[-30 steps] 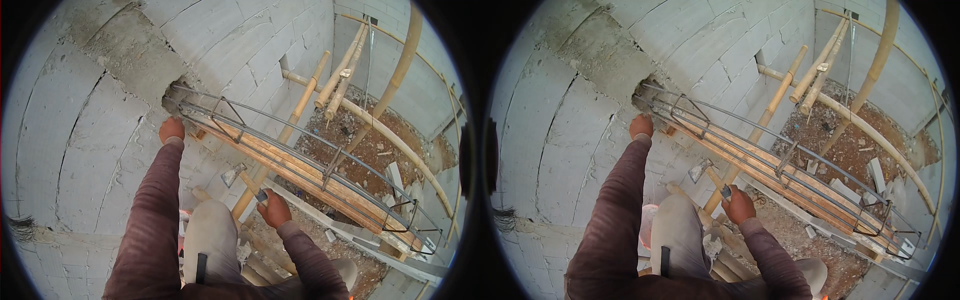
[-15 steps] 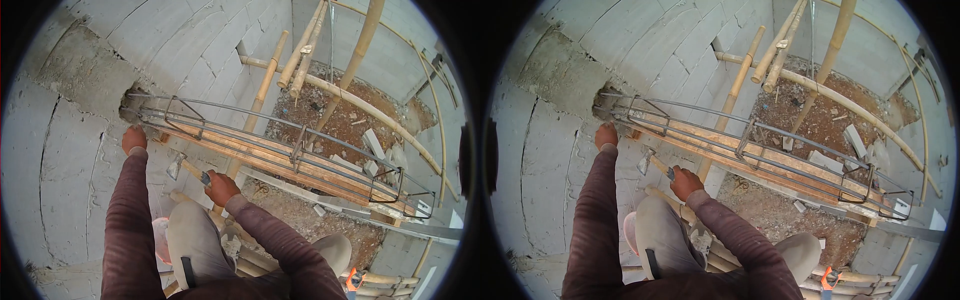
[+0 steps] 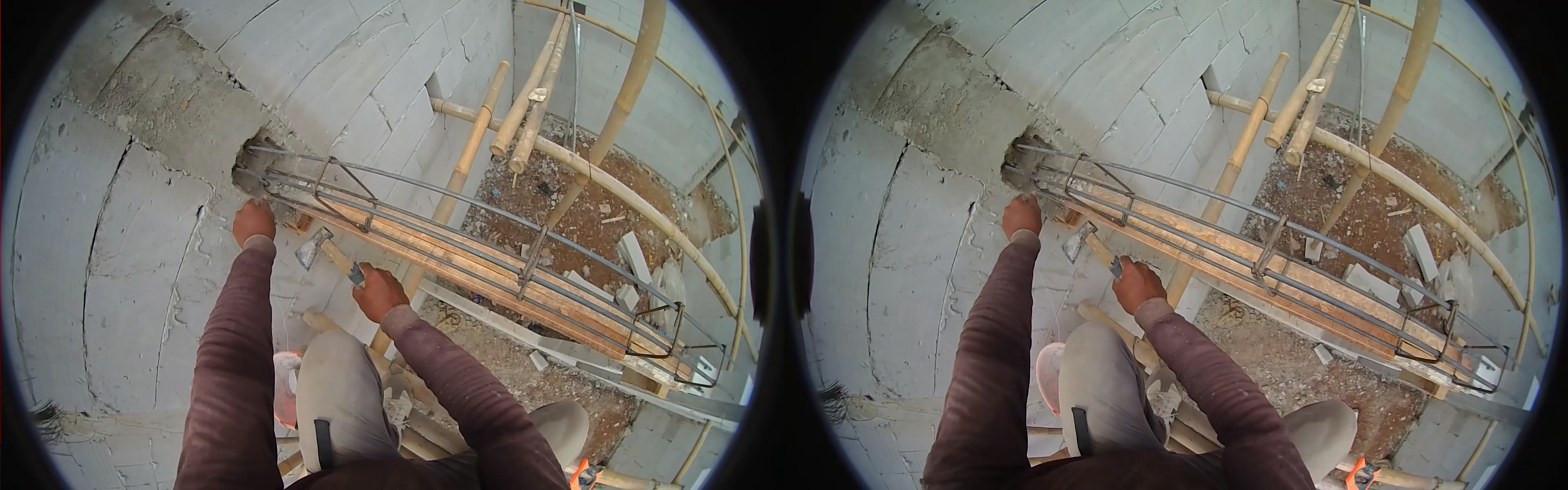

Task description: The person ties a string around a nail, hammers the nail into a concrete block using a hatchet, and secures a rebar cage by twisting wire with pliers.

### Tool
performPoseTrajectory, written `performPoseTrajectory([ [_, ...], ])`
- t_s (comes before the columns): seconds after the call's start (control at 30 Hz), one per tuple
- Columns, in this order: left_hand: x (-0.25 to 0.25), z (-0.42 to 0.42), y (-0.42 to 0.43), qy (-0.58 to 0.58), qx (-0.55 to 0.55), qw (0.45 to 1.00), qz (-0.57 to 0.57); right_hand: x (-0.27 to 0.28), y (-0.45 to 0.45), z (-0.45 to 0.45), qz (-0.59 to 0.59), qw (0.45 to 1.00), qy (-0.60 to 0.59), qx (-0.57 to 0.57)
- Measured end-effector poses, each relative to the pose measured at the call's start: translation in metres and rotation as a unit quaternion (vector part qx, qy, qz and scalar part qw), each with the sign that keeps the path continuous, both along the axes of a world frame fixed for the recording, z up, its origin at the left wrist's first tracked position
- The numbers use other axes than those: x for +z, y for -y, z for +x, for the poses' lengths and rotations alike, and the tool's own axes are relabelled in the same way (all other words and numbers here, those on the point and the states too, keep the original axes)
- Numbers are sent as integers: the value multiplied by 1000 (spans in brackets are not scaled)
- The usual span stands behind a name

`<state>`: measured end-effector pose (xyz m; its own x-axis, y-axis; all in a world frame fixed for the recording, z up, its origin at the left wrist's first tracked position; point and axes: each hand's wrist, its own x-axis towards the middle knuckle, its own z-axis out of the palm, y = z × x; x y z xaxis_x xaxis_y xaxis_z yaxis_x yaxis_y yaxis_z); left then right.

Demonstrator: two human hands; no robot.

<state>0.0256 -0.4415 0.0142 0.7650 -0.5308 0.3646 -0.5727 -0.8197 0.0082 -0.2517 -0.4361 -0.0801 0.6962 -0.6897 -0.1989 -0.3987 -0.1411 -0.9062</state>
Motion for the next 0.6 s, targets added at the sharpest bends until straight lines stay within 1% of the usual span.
performPoseTrajectory([
  [0.13, -1, 3, 0, 4, -14, 1000, -1, -5, 0, 1, -42, 998, 19, 42],
  [0.23, -3, 5, -2, 6, -9, 1000, 2, -2, 16, 0, 3, 999, 44, -18],
  [0.27, -2, 6, -1, 6, -8, 1000, 2, -2, 15, 2, -22, 999, 35, -18],
  [0.37, -3, 4, -1, 4, -5, 1000, 5, 4, 11, 1, -21, 999, 27, -24],
  [0.57, 1, 1, 0, 2, -4, 1000, 1, 5, 7, -1, -50, 998, 25, 25],
  [0.6, 1, 0, -1, -1, -2, 1000, 1, 6, 8, -1, -40, 999, 26, 10],
])
